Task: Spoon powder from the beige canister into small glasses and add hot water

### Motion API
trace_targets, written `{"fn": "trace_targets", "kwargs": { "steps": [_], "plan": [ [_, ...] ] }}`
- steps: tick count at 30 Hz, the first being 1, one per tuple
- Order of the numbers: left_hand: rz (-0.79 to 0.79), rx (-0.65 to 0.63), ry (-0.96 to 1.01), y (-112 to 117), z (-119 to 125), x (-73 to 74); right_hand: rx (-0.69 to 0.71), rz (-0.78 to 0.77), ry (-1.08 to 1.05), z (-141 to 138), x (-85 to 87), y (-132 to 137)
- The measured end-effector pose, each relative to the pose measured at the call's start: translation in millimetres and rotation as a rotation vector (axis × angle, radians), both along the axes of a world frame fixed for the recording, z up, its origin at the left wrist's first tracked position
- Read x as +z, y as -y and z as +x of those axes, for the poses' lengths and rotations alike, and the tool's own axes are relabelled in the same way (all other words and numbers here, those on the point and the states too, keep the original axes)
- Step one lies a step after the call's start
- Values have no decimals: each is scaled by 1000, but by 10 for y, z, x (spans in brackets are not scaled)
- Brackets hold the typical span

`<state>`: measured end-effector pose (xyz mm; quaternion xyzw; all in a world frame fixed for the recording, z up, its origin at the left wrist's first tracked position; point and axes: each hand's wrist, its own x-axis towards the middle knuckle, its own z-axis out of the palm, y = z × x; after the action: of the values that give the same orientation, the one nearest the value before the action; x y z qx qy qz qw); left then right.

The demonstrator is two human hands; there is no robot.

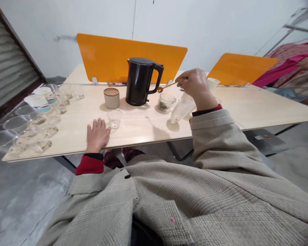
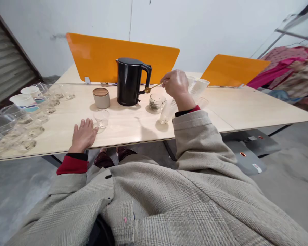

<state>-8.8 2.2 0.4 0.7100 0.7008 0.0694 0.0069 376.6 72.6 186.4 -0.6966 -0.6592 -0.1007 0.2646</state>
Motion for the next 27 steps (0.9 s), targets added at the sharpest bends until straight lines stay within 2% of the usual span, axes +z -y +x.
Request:
{"fn": "trace_targets", "kwargs": {
  "steps": [3, 6, 10, 13, 16, 19, 25, 27],
  "plan": [
    [-14, 4, 10, 6, 2, -3, 194, -41, -202, -335, 19, 208],
    [-12, 7, 23, 19, 4, -6, 357, -69, -277, -687, -71, 294],
    [-18, 2, 23, 36, 8, -8, 542, -114, -247, -1131, -306, 287],
    [-17, 2, 25, 36, 9, -13, 626, -160, -151, -1430, -479, 277],
    [-18, 4, 25, 31, 12, -22, 629, -204, -11, -1670, -588, 292],
    [-26, 8, 28, 28, 17, -28, 586, -257, 134, -1821, -623, 321],
    [-14, 2, 4, 36, 23, -25, 508, -306, 229, -1873, -564, 357],
    [-18, 2, -5, 41, 26, -19, 529, -316, 224, -1871, -541, 376]
  ]
}}
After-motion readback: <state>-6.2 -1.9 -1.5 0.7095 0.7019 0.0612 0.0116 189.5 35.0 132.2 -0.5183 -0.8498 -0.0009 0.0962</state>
